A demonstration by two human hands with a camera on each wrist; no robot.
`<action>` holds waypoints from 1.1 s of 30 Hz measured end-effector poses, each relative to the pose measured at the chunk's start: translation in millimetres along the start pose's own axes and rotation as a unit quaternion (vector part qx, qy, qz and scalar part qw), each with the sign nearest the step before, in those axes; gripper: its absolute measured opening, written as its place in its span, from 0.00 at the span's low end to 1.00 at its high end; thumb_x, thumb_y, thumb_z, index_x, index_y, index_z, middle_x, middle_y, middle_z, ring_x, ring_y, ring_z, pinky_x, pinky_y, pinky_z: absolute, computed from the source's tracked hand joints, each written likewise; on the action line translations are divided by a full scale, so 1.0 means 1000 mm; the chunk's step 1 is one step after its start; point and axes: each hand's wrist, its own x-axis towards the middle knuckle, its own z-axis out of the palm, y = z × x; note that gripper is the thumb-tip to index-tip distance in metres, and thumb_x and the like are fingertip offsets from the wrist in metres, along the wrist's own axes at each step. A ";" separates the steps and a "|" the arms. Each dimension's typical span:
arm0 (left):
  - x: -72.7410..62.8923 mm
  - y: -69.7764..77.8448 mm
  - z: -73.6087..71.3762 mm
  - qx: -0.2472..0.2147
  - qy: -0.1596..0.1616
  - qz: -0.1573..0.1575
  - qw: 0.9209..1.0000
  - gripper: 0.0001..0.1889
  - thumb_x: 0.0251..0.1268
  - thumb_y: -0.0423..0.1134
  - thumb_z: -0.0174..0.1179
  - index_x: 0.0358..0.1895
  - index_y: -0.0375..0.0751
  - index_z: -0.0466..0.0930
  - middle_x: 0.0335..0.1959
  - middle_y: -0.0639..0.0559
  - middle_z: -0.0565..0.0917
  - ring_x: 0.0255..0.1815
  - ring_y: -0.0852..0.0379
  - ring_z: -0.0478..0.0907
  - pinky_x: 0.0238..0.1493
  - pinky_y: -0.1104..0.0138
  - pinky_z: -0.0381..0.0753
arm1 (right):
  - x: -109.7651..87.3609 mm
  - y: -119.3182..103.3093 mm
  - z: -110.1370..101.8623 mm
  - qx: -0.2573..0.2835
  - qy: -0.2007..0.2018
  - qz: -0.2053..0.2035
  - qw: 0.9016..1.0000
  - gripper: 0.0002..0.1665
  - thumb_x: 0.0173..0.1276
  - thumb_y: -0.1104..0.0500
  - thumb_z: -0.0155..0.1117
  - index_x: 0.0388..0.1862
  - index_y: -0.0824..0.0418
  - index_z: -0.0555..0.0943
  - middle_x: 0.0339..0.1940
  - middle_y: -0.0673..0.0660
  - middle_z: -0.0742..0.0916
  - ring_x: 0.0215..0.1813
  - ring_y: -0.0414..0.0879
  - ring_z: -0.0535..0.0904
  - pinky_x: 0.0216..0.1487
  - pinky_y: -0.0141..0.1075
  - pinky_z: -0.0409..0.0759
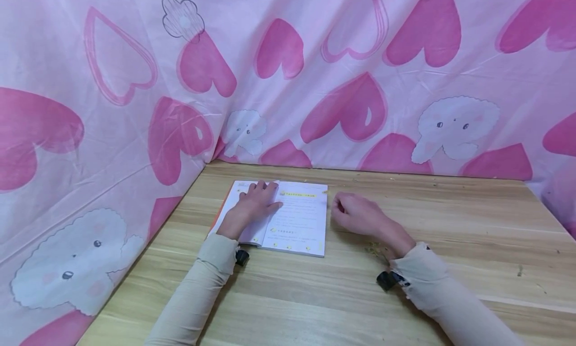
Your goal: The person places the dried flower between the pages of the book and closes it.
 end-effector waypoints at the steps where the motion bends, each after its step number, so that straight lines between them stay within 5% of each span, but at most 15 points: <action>1: 0.000 0.000 0.000 0.000 -0.001 0.000 1.000 0.33 0.84 0.55 0.57 0.83 0.48 0.61 0.76 0.34 0.68 0.75 0.31 0.66 0.71 0.28 0.69 | 0.002 -0.002 0.002 0.001 0.001 -0.001 1.000 0.07 0.78 0.53 0.58 0.38 0.52 0.80 0.28 0.49 0.80 0.32 0.44 0.75 0.33 0.37 0.72; 20: 0.000 0.000 0.001 0.005 0.008 0.003 1.000 0.32 0.84 0.55 0.57 0.82 0.48 0.63 0.74 0.36 0.70 0.73 0.34 0.67 0.69 0.31 0.70 | 0.030 -0.039 0.027 0.049 0.002 0.020 0.999 0.07 0.78 0.55 0.61 0.39 0.55 0.82 0.31 0.51 0.82 0.35 0.45 0.77 0.37 0.37 0.72; 33: 0.001 -0.001 0.002 0.015 0.013 0.004 1.000 0.31 0.84 0.55 0.58 0.80 0.47 0.65 0.72 0.35 0.72 0.72 0.33 0.69 0.68 0.32 0.73 | 0.041 -0.040 0.035 0.071 -0.032 0.036 0.996 0.08 0.80 0.55 0.61 0.42 0.57 0.84 0.34 0.53 0.84 0.36 0.46 0.78 0.40 0.37 0.75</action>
